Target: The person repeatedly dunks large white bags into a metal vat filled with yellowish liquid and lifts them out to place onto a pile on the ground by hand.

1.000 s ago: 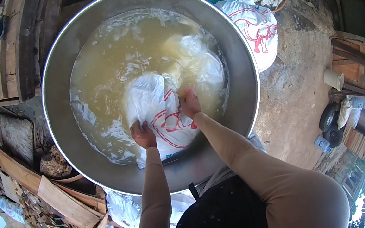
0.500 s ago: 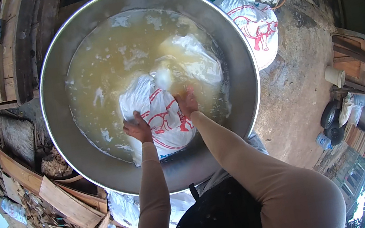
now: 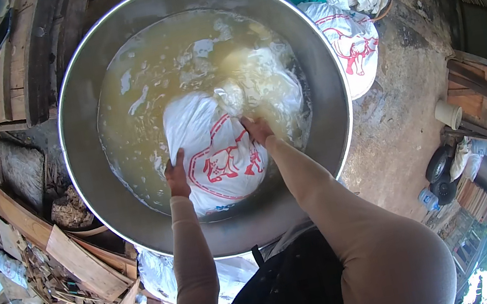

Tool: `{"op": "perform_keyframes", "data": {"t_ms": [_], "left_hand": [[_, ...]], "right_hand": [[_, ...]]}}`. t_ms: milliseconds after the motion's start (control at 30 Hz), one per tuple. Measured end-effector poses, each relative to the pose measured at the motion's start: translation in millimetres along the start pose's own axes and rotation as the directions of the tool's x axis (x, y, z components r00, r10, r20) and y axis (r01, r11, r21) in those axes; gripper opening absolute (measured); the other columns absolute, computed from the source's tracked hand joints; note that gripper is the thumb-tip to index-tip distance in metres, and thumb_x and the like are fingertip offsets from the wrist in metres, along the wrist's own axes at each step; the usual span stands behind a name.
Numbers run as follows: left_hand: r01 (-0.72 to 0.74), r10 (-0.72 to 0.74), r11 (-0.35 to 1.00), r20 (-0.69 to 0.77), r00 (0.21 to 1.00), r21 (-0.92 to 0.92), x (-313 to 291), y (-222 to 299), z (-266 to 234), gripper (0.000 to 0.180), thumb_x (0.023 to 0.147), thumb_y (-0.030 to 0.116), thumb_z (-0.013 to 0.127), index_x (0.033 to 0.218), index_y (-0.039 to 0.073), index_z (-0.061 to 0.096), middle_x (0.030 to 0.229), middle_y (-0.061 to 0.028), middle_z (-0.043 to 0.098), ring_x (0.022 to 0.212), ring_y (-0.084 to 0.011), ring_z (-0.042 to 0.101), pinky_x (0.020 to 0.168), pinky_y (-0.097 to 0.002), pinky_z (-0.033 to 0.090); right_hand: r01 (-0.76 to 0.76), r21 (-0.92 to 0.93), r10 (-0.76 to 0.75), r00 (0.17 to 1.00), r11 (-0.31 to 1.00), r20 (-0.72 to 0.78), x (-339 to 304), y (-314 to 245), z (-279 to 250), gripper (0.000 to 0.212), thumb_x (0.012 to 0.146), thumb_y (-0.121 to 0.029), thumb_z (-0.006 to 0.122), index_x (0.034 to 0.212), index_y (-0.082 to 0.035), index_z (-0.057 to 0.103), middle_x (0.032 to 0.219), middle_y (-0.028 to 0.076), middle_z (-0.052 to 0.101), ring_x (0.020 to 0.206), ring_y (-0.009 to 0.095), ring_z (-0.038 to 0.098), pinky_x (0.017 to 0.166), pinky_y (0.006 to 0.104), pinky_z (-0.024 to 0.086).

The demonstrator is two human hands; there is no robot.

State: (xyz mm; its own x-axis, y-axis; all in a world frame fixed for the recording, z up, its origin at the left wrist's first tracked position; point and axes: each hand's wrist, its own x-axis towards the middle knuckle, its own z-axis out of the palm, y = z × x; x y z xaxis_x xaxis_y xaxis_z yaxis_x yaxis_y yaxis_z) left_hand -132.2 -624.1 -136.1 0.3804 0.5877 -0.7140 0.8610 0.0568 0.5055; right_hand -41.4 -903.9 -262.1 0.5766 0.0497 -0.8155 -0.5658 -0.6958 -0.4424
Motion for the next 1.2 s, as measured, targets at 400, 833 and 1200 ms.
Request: {"op": "perform_keyframes", "data": {"t_ms": [400,833,1200], "left_hand": [[0.236,-0.2,0.71,0.131,0.971,-0.663,-117.5,0.2,-55.0,0.05,0.087,0.032,0.073,0.117,-0.005,0.06,0.107,-0.0118,0.065,0.091,-0.0196,0.064,0.081,-0.034,0.054],[0.086,-0.122,0.706,0.0,0.993,-0.703,-214.7,32.4,-119.5,0.018,0.086,0.016,0.073,0.097,0.004,0.067,0.093,-0.0028,0.066,0.08,-0.0115,0.06,0.077,-0.0288,0.05],[0.047,-0.169,0.679,-0.094,0.981,-0.733,-271.7,22.8,-156.3,0.035,0.087,0.022,0.072,0.111,0.0,0.062,0.105,-0.0122,0.065,0.094,-0.0219,0.064,0.079,-0.0372,0.054]], "right_hand": [[-0.048,0.369,0.017,0.996,0.928,0.085,-156.0,-52.1,-56.4,0.044,0.086,-0.04,0.071,0.1,0.001,0.065,0.078,0.003,0.062,0.07,0.011,0.057,0.064,0.0285,0.045],[-0.063,0.215,0.052,0.997,0.975,0.056,-263.5,-111.2,-100.7,0.059,0.076,-0.048,0.077,0.1,0.004,0.063,0.077,0.009,0.065,0.071,0.015,0.06,0.065,0.0319,0.049],[0.235,0.038,-0.237,0.971,0.971,0.042,-336.0,-156.2,-122.9,0.052,0.071,-0.037,0.079,0.099,0.003,0.061,0.088,0.023,0.068,0.085,0.033,0.069,0.079,0.0394,0.053]]}}
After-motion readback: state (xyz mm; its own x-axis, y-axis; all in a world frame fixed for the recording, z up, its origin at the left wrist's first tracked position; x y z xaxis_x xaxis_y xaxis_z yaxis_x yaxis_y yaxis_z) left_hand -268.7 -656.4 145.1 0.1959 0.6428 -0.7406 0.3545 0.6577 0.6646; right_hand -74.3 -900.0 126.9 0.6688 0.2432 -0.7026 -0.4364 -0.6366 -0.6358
